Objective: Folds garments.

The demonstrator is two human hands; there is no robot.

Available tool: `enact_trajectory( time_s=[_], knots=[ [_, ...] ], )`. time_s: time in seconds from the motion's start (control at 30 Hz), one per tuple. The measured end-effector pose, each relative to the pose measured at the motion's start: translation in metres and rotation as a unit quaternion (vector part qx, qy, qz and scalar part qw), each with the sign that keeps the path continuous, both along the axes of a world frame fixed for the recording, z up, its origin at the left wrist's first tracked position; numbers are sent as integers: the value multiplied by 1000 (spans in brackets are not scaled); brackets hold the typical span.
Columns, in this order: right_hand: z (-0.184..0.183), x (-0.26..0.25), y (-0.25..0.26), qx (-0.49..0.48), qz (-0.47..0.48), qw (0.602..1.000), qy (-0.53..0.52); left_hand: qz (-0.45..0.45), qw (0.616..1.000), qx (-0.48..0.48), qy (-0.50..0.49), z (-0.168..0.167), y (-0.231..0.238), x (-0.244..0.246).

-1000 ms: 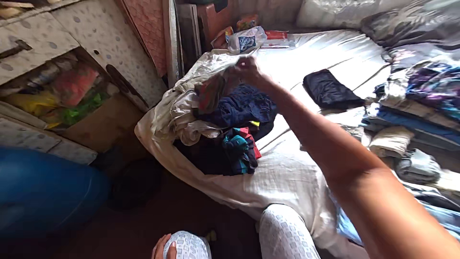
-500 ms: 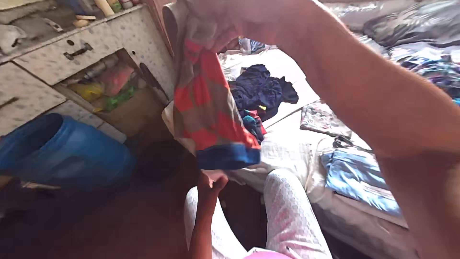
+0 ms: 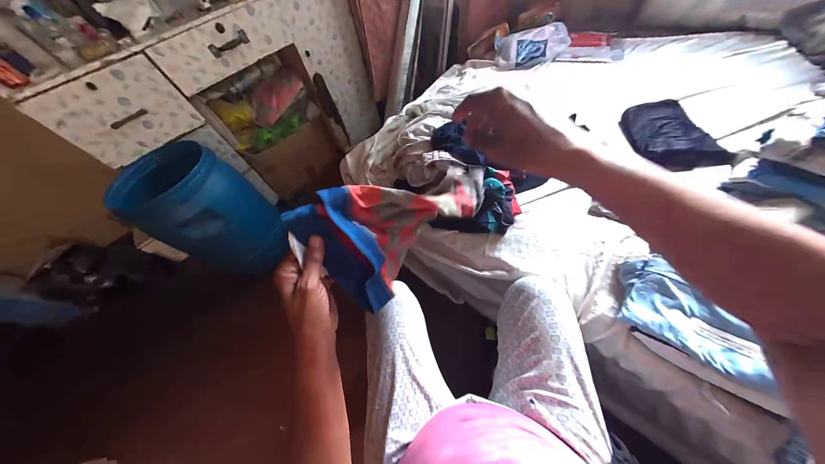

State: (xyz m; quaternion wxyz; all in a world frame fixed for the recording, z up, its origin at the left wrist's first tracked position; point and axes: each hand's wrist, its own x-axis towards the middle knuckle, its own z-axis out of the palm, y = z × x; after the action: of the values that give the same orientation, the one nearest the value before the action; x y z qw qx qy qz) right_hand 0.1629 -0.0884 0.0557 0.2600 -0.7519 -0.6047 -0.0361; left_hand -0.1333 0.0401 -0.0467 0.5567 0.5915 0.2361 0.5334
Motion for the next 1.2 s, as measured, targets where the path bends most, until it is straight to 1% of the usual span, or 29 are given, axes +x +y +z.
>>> enact_trajectory(
  time_s=[0.03, 0.1, 0.13, 0.17, 0.23, 0.3, 0.33, 0.37, 0.43, 0.47, 0.5, 0.57, 0.63, 0.7, 0.8, 0.87, 0.9, 0.97, 1.07, 1.13, 1.2],
  knots=[
    [-10, -31, -5, 25, 48, 998, 20, -11, 1000, -15, -2, 4, 0, 3],
    [-37, -85, -13, 60, 138, 983, 102, -33, 998, -54, -9, 7, -1, 7],
    [-52, -110, -16, 63, 154, 974, 151, -37, 997, -70, -16, 7, -2, 8],
    [-66, -132, -20, 60, 158, 969, 181, -37, 996, -83, -24, 7, -2, 9],
    [-93, -158, -18, 47, 155, 969, 184, -28, 994, -101, -43, 7, -4, 8],
    [-107, -171, -8, 53, 153, 967, 198, -16, 993, -99, -64, 11, -7, 6],
    [-109, -175, -3, 79, 155, 963, 205, -17, 994, -89, -68, 14, -9, 4],
    [-108, -177, 3, 111, 157, 960, 203, -28, 994, -71, -73, 17, -11, 0],
    [-96, -175, 11, 149, 158, 955, 203, -64, 996, -3, -70, 18, -11, -7],
    [-86, -173, 14, 145, 163, 950, 224, -86, 994, 40, -58, 16, -9, -12],
    [-75, -168, 16, 118, 175, 941, 263, -115, 989, 85, -29, 15, -6, -17],
    [-56, -159, 19, 67, 211, 907, 359, -159, 975, 148, 43, 17, -5, -23],
    [-45, -156, 19, 29, 239, 865, 440, -148, 971, 169, 78, 19, -12, -23],
    [-38, -156, 16, -7, 237, 832, 502, -105, 970, 203, 86, 21, -21, -20],
    [-31, -158, 11, -31, 226, 813, 536, -38, 950, 278, 135, 22, -22, -17],
    [-26, -157, 7, -42, 225, 811, 538, -6, 917, 341, 208, 24, -20, -20],
    [-23, -157, 5, -41, 221, 818, 529, 4, 899, 365, 241, 26, -21, -21],
    [-20, -156, 3, -43, 224, 833, 504, 8, 882, 384, 274, 30, -21, -23],
    [-14, -150, 1, -56, 226, 848, 477, -35, 890, 380, 250, 41, -12, -37],
    [-6, -144, -1, -36, 217, 854, 471, -79, 906, 359, 210, 53, -1, -49],
    [4, -136, -5, -7, 198, 862, 466, -88, 923, 325, 186, 64, 14, -60]
  ],
)
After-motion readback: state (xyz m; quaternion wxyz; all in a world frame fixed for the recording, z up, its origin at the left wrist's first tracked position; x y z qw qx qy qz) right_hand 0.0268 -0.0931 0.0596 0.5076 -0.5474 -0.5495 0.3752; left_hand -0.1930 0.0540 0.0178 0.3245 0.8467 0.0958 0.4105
